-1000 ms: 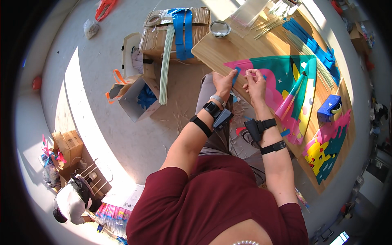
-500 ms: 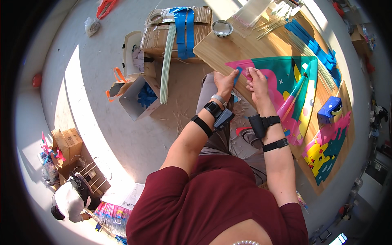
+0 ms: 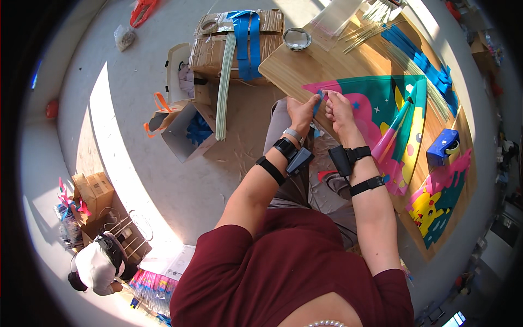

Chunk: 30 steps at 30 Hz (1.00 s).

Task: Manually assembling paper or plastic kites by applying tape and attaching structural elements.

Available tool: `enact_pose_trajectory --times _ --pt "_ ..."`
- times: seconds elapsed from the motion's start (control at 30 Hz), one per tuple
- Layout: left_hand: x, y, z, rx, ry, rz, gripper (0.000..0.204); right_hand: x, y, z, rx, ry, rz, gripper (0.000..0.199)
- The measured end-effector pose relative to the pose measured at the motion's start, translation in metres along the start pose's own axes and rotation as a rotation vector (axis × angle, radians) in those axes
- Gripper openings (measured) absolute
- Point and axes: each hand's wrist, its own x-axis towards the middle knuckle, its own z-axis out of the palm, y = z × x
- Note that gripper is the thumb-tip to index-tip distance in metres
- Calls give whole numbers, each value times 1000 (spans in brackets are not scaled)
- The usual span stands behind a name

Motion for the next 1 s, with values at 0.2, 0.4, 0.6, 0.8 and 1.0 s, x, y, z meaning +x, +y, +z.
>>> enact_pose_trajectory --times 0.2,0.4,0.6,0.8,1.0 --pt "-2 4 2 25 29 25 46 4 5 0 -38 40 -31 16" --pt "-3 8 2 43 -2 -26 55 8 9 -2 -99 67 -69 15" --pt "-2 6 0 39 11 26 47 10 14 1 -206 114 -102 15" --pt "-2 6 2 6 11 25 47 31 32 0 -400 287 -261 16" --pt "-5 14 4 -3 4 -28 45 36 39 -3 -463 337 -304 16"
